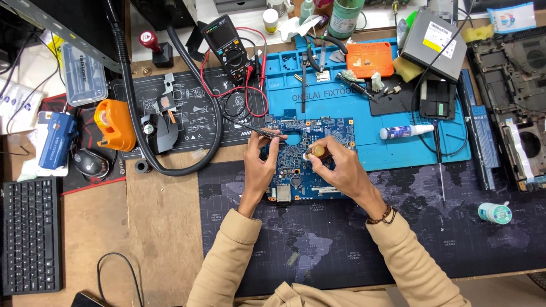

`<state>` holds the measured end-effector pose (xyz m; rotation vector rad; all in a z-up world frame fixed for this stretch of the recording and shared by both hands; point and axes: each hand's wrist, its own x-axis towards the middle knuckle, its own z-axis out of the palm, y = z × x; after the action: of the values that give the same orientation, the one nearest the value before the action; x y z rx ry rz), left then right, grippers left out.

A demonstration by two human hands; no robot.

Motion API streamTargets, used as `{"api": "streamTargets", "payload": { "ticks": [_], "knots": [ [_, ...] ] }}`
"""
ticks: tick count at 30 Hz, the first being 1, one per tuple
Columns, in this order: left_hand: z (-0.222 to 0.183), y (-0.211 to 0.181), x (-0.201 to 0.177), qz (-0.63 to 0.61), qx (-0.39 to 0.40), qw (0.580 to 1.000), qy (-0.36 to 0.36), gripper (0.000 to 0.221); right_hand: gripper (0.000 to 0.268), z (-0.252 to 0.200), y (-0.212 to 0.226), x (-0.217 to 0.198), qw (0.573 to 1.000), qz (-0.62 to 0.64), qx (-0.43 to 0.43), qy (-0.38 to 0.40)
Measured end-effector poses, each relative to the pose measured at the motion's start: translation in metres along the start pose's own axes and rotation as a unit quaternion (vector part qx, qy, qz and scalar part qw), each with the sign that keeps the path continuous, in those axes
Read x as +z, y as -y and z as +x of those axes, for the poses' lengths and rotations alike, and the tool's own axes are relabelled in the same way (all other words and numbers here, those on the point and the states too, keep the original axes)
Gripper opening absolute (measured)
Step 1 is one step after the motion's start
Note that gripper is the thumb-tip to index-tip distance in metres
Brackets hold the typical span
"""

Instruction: Disassembling a laptop and using a heat gun and tweezers to repair components on the motherboard.

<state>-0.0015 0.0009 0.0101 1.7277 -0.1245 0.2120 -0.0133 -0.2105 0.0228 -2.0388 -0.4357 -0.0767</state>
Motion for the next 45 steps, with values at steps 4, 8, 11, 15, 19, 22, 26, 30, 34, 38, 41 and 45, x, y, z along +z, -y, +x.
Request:
{"api": "streamTargets", "payload": {
  "ticks": [4,8,11,15,19,22,26,30,34,38,41,45],
  "knots": [
    [0.0,-0.001,0.001,0.004,0.005,1.0,-0.003,0.016,0.016,-0.002,-0.001,0.0,1.0,0.004,-0.006,-0.003],
    [0.0,-0.007,0.004,0.008,0.005,1.0,-0.019,0.016,0.021,-0.006,-0.002,-0.012,0.998,0.017,0.013,-0.063],
    [-0.004,-0.006,0.01,0.051,0.009,0.998,-0.031,0.018,0.025,-0.007,-0.001,-0.03,0.994,0.02,0.028,-0.108],
    [-0.004,-0.008,0.02,0.125,0.049,0.991,-0.029,0.02,0.035,-0.001,0.013,-0.062,0.991,-0.024,0.019,-0.13],
    [0.005,-0.03,0.041,0.117,0.058,0.991,0.002,0.02,0.032,-0.005,-0.013,-0.086,0.982,-0.106,0.029,-0.155],
    [0.012,-0.038,0.06,0.104,0.066,0.992,0.036,0.019,0.023,-0.008,-0.024,-0.099,0.97,-0.146,0.078,-0.177],
    [0.018,-0.044,0.087,0.083,0.051,0.991,0.088,0.019,0.019,-0.008,-0.041,-0.111,0.952,-0.205,0.103,-0.204],
    [0.02,-0.041,0.108,0.089,0.024,0.987,0.133,0.018,0.025,-0.008,-0.056,-0.116,0.941,-0.245,0.138,-0.187],
    [0.022,-0.045,0.113,0.115,0.027,0.981,0.156,0.019,0.027,-0.012,-0.072,-0.117,0.943,-0.251,0.155,-0.152],
    [0.022,-0.045,0.108,0.117,0.02,0.979,0.166,0.021,0.045,-0.013,-0.026,-0.123,0.945,-0.25,0.149,-0.147],
    [0.022,-0.049,0.101,0.12,0.022,0.979,0.165,0.021,0.051,-0.008,0.017,-0.119,0.955,-0.219,0.112,-0.166],
    [0.023,-0.061,0.089,0.116,0.062,0.978,0.163,0.023,0.048,0.002,0.044,-0.102,0.993,-0.026,0.065,-0.095]
  ]
}}
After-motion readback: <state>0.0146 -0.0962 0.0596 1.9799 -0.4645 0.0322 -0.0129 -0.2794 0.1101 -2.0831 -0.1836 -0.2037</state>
